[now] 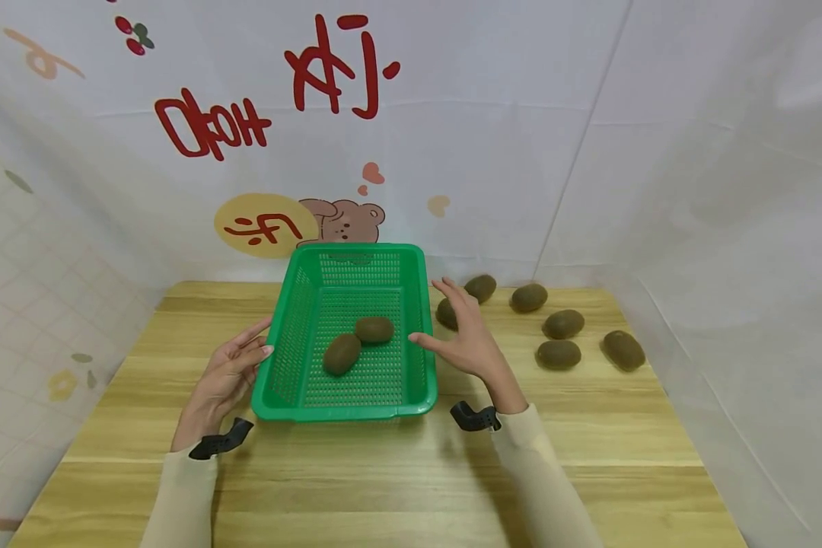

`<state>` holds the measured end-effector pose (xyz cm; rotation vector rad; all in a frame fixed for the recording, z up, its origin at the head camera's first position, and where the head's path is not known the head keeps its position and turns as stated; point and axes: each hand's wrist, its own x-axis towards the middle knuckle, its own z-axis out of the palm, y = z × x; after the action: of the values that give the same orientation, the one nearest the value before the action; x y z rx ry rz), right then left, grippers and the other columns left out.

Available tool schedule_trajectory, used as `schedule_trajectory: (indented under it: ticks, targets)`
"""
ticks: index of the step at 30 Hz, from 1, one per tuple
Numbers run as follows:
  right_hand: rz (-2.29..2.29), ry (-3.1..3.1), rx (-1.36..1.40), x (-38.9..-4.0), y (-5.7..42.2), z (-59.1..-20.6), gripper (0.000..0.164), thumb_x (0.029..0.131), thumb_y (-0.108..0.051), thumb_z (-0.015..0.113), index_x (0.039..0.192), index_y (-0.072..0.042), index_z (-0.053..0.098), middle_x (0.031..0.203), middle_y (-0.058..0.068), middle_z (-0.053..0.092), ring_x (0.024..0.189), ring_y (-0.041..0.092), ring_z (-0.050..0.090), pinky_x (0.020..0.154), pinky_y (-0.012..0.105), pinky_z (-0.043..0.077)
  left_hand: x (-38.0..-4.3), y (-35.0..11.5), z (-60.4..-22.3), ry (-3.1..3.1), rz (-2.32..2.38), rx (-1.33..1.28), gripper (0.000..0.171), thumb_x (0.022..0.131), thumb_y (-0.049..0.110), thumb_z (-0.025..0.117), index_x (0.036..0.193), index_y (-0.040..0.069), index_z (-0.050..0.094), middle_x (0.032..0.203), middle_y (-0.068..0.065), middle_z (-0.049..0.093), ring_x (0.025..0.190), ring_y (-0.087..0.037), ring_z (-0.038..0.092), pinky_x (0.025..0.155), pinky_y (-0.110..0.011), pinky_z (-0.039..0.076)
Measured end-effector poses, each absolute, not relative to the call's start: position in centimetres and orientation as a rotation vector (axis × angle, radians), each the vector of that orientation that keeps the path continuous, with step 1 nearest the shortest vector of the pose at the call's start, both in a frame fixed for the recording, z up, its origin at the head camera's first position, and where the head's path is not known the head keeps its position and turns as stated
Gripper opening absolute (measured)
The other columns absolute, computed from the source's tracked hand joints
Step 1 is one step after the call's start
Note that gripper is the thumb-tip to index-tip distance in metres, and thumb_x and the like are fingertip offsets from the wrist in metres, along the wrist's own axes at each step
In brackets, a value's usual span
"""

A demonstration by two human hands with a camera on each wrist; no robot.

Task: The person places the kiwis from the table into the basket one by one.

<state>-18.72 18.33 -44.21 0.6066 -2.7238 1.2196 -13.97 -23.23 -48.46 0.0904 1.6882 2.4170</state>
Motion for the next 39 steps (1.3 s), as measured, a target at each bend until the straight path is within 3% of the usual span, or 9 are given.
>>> schedule_trajectory:
  ticks: [6,12,16,24,39]
  targets:
    - [1.258,-2.751,0.494,-19.8,19.7,-45.7,0.097,0.085,-0.047,0.083,0.162,-0.021,0.031,0.169,0.006,0.028,0.153,0.035,0.031,0.122,0.066,0.031,-14.0,-23.2,-48.6,1.7,2.404,0.057,0.072,0.1,-0.001,0.062,0.162,0.001,0.025,0.107,0.003,0.068,0.088,-0.006,0.071,0.075,-0.019,0.063]
    - [1.279,-2.785,0.409,-20.6,20.8,-47.0,0.098,0.084,-0.055,0.08,0.163,-0.032,0.026,0.169,0.002,0.028,0.155,0.033,0.029,0.122,0.067,0.029,-14.1,-23.2,-48.5,1.707,2.406,0.051,0.073,0.1,-0.001,0.062,0.162,0.001,0.025,0.106,0.003,0.067,0.088,-0.006,0.07,0.075,-0.019,0.063]
    - [1.299,-2.804,0.336,-20.8,21.2,-47.5,0.097,0.085,-0.059,0.078,0.163,-0.033,0.026,0.169,0.001,0.028,0.155,0.035,0.028,0.121,0.068,0.03,-14.1,-23.2,-48.5,1.701,2.405,0.046,0.073,0.1,-0.001,0.063,0.162,0.001,0.025,0.106,0.002,0.068,0.088,-0.007,0.072,0.076,-0.021,0.063]
    - [1.334,-2.805,0.277,-21.7,21.9,-48.7,0.1,0.088,-0.054,0.077,0.164,-0.015,0.026,0.168,0.013,0.028,0.152,0.043,0.031,0.12,0.066,0.033,-14.1,-23.3,-48.6,1.701,2.402,0.076,0.073,0.1,-0.001,0.062,0.162,0.001,0.023,0.11,0.001,0.068,0.091,-0.008,0.072,0.077,-0.022,0.064]
    - [1.374,-2.775,0.232,-23.6,22.2,-52.0,0.085,0.09,-0.033,0.081,0.157,-0.004,0.038,0.154,0.025,0.044,0.135,0.047,0.05,0.111,0.061,0.047,-14.2,-23.2,-48.8,1.685,2.419,0.085,0.075,0.1,-0.002,0.062,0.162,-0.001,0.021,0.109,0.001,0.068,0.091,-0.007,0.071,0.078,-0.02,0.063]
